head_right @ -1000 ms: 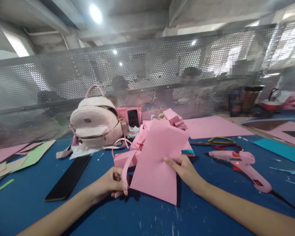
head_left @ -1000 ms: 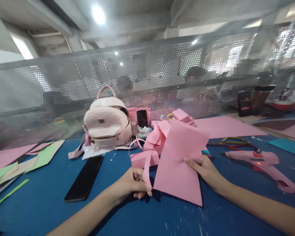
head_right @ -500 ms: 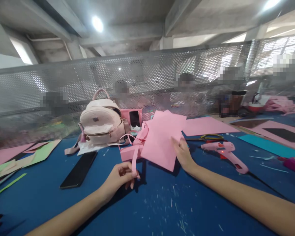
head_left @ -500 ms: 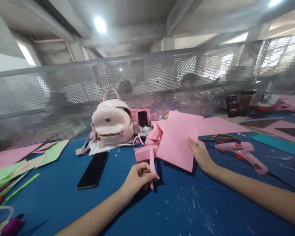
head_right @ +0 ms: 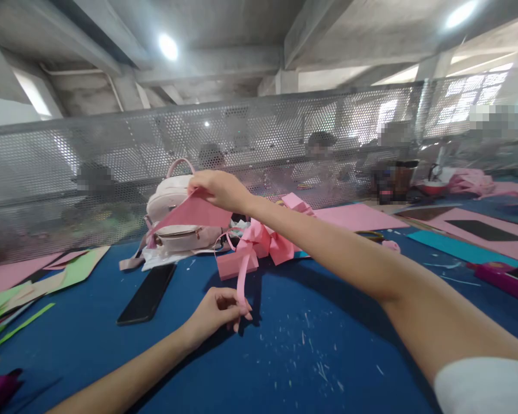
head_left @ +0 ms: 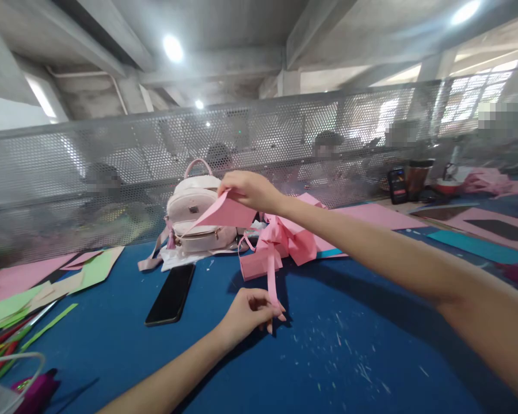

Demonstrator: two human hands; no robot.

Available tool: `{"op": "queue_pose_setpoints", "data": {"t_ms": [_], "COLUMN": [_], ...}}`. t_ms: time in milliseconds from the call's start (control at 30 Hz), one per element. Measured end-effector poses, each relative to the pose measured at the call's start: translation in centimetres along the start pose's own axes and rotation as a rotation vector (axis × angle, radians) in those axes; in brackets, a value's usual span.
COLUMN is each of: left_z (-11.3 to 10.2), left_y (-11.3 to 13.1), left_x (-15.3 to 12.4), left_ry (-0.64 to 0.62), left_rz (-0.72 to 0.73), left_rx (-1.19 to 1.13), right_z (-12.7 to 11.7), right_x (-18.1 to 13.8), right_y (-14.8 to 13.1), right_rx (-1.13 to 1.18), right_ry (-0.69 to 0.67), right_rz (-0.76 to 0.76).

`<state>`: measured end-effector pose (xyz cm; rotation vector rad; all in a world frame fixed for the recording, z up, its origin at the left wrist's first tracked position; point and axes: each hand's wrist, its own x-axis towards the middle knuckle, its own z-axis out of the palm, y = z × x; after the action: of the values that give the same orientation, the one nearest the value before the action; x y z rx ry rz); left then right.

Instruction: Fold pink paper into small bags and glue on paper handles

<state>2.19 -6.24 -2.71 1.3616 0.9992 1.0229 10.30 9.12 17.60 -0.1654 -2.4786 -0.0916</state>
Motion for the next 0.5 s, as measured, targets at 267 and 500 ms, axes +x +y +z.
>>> {"op": "queue_pose_setpoints", "data": {"t_ms": [267, 500], "left_z": [-0.3, -0.3], "left_y": [-0.5, -0.2], "left_x": [0.1, -0.1], "left_ry": [-0.001, -0.007], "left_rz": [-0.008, -0.001], "left_rx": [0.043, 0.097], "right_z": [7.0, 4.9], "right_x": [2.4, -0.8], "right_y": [0.0, -2.3], "right_rx": [-0.02, -0.026], "right_ry": [-0.214, -0.071], "right_rz": [0.064, 0.046]}}
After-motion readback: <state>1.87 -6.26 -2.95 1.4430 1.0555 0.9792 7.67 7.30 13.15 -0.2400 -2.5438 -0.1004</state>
